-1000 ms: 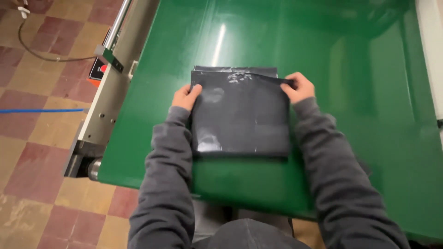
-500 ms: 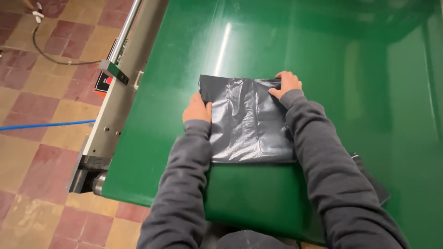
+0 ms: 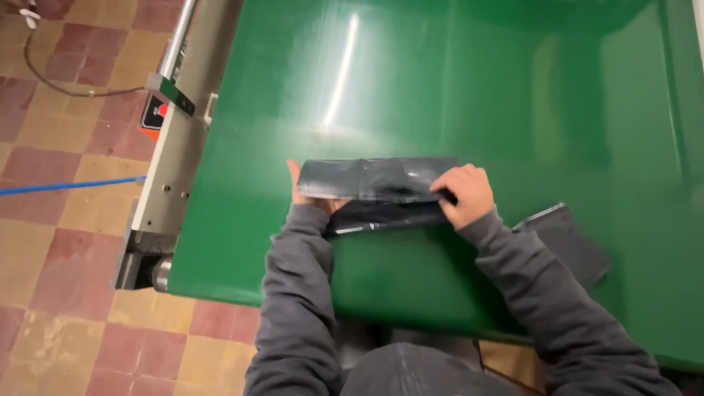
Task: Folding plastic bags coming off a conveyor belt and placing them into a collection crate.
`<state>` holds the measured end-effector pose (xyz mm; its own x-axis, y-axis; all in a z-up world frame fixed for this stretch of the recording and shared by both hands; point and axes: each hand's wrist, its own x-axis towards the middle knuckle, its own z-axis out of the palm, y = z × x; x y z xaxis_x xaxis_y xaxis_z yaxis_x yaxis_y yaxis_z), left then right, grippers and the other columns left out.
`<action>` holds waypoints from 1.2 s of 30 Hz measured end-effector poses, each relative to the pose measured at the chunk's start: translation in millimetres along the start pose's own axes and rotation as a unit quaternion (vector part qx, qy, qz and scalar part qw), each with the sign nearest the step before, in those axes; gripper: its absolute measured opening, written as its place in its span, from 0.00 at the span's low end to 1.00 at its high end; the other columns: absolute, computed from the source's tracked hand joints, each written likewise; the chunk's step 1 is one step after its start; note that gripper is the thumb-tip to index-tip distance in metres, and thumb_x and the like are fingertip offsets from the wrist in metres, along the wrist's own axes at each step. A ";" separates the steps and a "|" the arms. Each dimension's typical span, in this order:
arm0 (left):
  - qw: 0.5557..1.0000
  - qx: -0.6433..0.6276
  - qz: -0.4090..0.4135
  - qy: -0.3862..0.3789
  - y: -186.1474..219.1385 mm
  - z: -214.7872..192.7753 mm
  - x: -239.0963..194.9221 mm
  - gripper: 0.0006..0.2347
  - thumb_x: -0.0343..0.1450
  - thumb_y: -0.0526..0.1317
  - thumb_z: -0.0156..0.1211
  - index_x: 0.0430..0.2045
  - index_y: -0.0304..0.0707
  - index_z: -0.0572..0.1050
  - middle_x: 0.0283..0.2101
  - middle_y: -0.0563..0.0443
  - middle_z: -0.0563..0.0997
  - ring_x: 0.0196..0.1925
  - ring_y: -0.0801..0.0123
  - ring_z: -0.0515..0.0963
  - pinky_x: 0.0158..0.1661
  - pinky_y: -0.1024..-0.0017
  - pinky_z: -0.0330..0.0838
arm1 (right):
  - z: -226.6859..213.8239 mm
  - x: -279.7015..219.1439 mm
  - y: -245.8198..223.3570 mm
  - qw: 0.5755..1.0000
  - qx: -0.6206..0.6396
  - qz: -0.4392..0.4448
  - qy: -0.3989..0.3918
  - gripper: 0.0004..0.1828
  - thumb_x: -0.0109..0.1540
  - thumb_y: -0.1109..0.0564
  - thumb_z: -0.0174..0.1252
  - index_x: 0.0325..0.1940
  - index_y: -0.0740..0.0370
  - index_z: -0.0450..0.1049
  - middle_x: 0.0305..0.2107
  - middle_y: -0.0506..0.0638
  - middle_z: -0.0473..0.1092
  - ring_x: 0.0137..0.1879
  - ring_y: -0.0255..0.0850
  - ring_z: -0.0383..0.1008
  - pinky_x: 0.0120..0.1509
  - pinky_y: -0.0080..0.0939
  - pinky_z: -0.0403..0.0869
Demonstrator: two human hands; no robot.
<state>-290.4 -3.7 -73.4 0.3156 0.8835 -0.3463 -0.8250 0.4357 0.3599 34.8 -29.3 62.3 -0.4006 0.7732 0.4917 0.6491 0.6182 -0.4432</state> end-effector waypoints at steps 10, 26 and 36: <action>0.771 0.498 0.389 0.081 -9.8 -3.2 -68.5 0.30 0.73 0.47 0.66 0.63 0.27 0.58 0.65 0.37 0.68 0.67 0.51 0.68 0.64 0.56 0.63 | 17.1 -61.9 -4.1 0.993 -0.107 -0.054 -0.014 0.15 0.49 0.65 0.61 0.39 0.58 0.75 0.40 0.48 0.72 0.50 0.49 0.71 0.53 0.48 0.68; 0.106 0.968 0.191 -0.126 -33.2 89.3 -131.8 0.05 0.76 0.42 0.56 0.34 0.46 0.77 0.38 0.54 0.80 0.45 0.60 0.80 0.38 0.61 0.73 | 35.8 -65.1 -76.6 0.985 -0.028 -0.087 -0.146 0.32 0.49 0.64 0.58 0.58 0.72 0.70 0.59 0.65 0.67 0.70 0.60 0.63 0.73 0.57 0.62; 0.830 0.496 -0.202 -0.153 -46.5 32.0 -39.1 0.24 0.70 0.59 0.41 0.38 0.39 0.80 0.36 0.54 0.88 0.39 0.71 0.87 0.41 0.70 0.76 | 53.2 -158.1 -51.4 0.919 0.272 0.230 -0.171 0.18 0.65 0.60 0.54 0.59 0.64 0.74 0.49 0.58 0.76 0.55 0.50 0.77 0.64 0.48 0.74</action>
<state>-249.4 -53.0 -48.9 0.7023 0.5664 -0.4313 0.1226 0.5005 0.8570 30.4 -175.8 -32.5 -0.4048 0.9121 -0.0646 0.4193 0.1223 -0.8996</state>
